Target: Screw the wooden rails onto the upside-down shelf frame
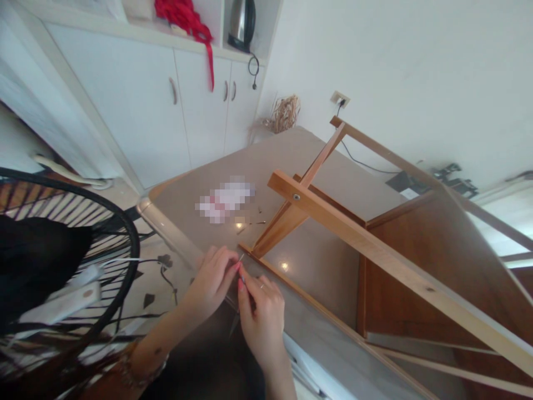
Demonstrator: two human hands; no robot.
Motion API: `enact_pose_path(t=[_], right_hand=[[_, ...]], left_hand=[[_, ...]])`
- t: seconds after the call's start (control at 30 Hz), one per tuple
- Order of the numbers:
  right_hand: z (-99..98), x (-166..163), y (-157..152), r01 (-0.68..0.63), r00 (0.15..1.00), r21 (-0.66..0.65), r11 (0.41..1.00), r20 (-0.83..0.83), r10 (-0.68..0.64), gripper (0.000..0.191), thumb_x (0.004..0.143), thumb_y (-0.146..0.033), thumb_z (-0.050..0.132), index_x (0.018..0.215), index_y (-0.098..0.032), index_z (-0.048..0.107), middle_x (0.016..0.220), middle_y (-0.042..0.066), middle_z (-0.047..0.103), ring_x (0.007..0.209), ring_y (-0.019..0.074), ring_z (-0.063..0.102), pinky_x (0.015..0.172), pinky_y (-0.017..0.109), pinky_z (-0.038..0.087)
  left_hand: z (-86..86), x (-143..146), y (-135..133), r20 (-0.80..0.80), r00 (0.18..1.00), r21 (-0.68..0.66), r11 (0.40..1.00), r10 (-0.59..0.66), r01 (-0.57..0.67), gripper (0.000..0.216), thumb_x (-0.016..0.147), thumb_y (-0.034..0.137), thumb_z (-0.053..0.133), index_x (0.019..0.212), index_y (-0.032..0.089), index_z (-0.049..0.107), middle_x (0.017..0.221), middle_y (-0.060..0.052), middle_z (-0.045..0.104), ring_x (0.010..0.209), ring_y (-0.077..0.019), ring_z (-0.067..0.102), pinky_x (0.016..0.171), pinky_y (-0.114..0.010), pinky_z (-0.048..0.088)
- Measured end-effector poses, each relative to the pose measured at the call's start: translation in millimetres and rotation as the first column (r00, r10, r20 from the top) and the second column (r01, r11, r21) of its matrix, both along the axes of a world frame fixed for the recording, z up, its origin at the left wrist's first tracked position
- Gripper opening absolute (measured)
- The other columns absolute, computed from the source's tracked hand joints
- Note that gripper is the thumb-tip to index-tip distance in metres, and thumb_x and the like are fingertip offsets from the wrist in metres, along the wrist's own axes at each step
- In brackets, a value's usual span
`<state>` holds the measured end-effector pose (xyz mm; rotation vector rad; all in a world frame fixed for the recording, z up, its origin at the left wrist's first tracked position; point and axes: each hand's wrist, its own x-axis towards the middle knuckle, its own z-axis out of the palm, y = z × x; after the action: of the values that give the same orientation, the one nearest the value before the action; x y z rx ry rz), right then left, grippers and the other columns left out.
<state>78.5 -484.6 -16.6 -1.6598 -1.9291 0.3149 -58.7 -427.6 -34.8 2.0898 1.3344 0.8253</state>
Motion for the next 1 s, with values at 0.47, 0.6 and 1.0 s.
enact_pose_path(t=[0.47, 0.6, 1.0], right_hand=[[2.8, 0, -3, -0.057, 0.996, -0.023, 0.998, -0.072, 0.055, 0.035, 0.099, -0.028, 0.041, 0.130, -0.027, 0.058, 0.071, -0.002, 0.065, 0.067, 0.0110, 0.059, 0.062, 0.023, 0.042], [1.0, -1, -3, -0.053, 0.996, -0.015, 0.998, -0.076, 0.052, 0.033, 0.099, -0.028, 0.042, 0.126, -0.028, 0.061, 0.076, -0.001, 0.067, 0.070, 0.0110, 0.060, 0.064, 0.023, 0.043], [2.5, -3, -2, -0.064, 0.998, 0.005, 0.998, -0.029, 0.064, 0.032, 0.098, -0.026, 0.044, 0.124, -0.029, 0.062, 0.088, -0.001, 0.072, 0.075, 0.0119, 0.063, 0.069, 0.023, 0.046]], left_hand=[[34.1, -11, 36, -0.139, 0.951, 0.272, 0.934, 0.275, -0.230, 0.028, 0.098, 0.031, 0.029, 0.093, 0.020, 0.055, 0.089, -0.004, 0.061, 0.090, -0.0188, 0.046, 0.077, -0.035, 0.026], [58.0, 9, 82, -0.231, 0.936, 0.429, 0.891, 0.267, -0.148, 0.029, 0.098, 0.030, 0.029, 0.099, 0.018, 0.055, 0.099, -0.007, 0.063, 0.101, -0.0232, 0.047, 0.079, -0.037, 0.024], [29.1, 42, 122, -0.390, 0.918, 0.336, 0.917, -0.074, 0.216, 0.026, 0.095, 0.030, 0.039, 0.086, 0.018, 0.060, 0.096, -0.007, 0.061, 0.105, -0.0238, 0.043, 0.084, -0.038, 0.027]])
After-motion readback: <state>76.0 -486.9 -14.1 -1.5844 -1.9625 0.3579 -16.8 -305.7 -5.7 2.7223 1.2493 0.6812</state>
